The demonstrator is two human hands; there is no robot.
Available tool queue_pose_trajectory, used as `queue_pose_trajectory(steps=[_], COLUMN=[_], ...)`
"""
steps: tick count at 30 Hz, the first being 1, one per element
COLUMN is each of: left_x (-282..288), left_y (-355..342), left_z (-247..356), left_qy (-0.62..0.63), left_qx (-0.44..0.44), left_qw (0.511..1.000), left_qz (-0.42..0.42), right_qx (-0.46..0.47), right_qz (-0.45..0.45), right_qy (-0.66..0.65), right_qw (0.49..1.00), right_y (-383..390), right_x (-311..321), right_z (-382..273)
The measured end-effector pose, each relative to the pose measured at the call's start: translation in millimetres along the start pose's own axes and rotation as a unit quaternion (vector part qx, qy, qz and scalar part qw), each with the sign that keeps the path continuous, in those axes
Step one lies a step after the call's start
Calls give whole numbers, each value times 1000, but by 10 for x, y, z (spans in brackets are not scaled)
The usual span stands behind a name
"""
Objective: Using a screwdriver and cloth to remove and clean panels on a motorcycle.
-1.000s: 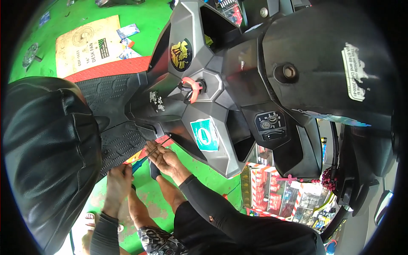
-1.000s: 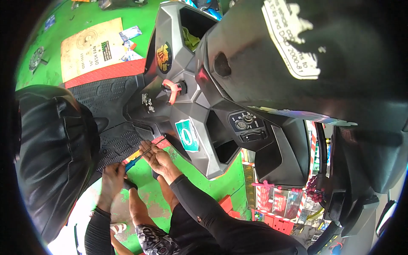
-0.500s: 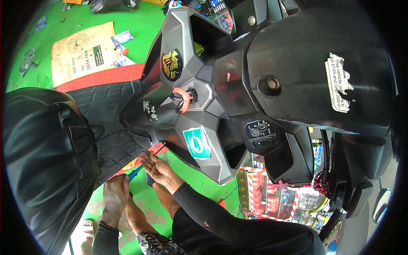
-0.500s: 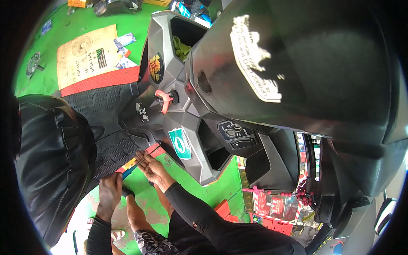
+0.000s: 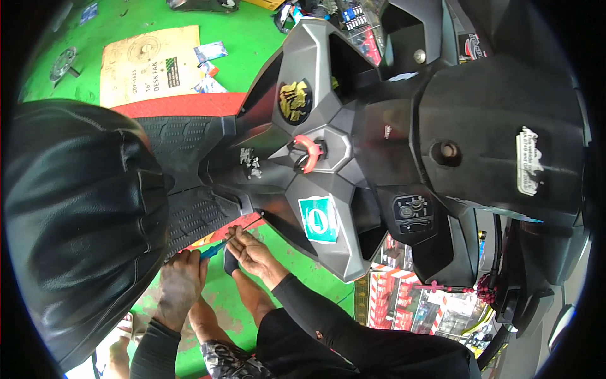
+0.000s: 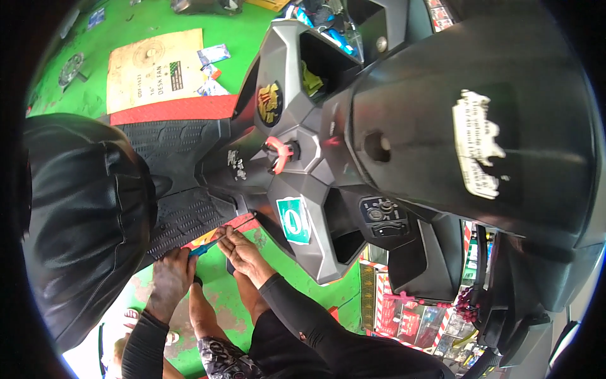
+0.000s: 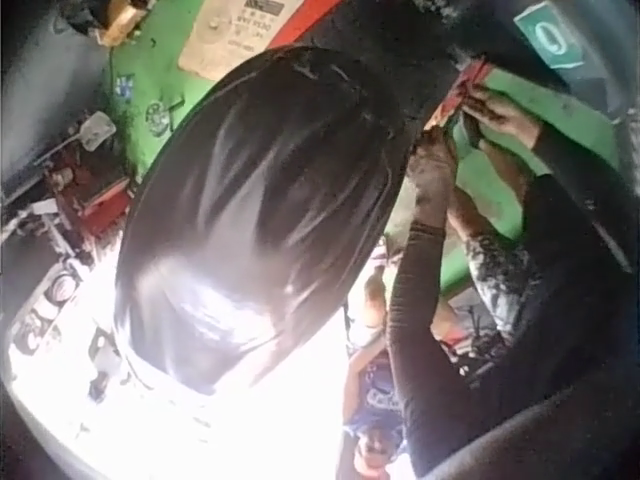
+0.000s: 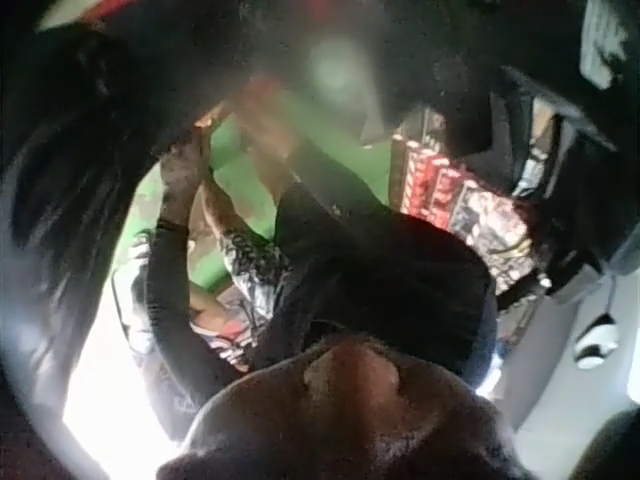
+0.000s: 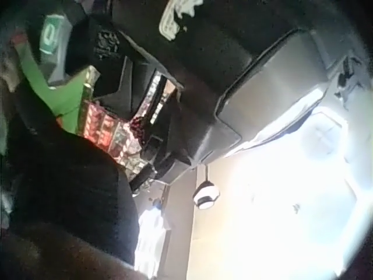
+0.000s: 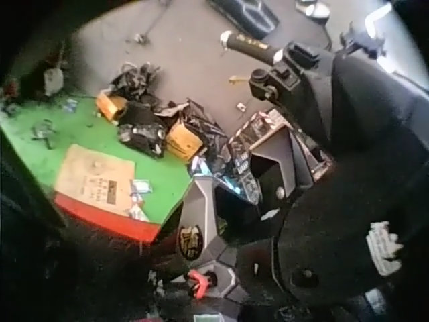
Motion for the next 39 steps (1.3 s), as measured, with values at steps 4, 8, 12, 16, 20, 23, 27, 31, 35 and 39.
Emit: queue_pose_trajectory(steps=[4, 8, 12, 16, 20, 23, 27, 31, 35, 39], left_x=[-200, 137, -53, -184, -53, -126, -317, -483, -31, -314], left_y=[95, -239, -77, -69, -112, -123, -144, -59, -237, -57], left_z=[-244, 124, 12, 12, -17, -4, 1, -34, 63, -177], left_qy=[57, 115, -118, -121, 50, -69, -213, -259, -9, -264], left_qx=[6, 9, -62, -2, 34, -25, -90, -26, 31, -56], left_qw=[998, 977, 990, 992, 996, 997, 966, 952, 997, 949], left_qz=[4, -177, 41, 26, 63, 6, 113, 160, -73, 161], right_qx=[-85, 18, 31, 13, -15, 15, 5, 82, 237, 230], right_qz=[-120, -61, 7, 33, -54, 23, 60, 3, 2, 58], right_qy=[-56, 29, 17, 29, 14, 26, 199, 834, 959, 967], right_qw=[988, 998, 999, 999, 998, 999, 978, 545, 153, 96], right_y=[-10, -34, -81, -67, -25, -29, 9, 177, 268, 33], right_x=[-7, 212, 64, -15, -54, -39, -27, -176, -466, -655], right_z=[82, -214, -3, 48, -36, -20, -78, -173, -190, -145])
Point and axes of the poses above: each hand's wrist, its own y-axis away from the middle knuckle, its own x-axis out of the back of the hand, z = x × y, the point moved 1 cm from there along -y, towards the middle knuckle, and after that the axes turned 11 degrees about -y, right-handed, at the moved point
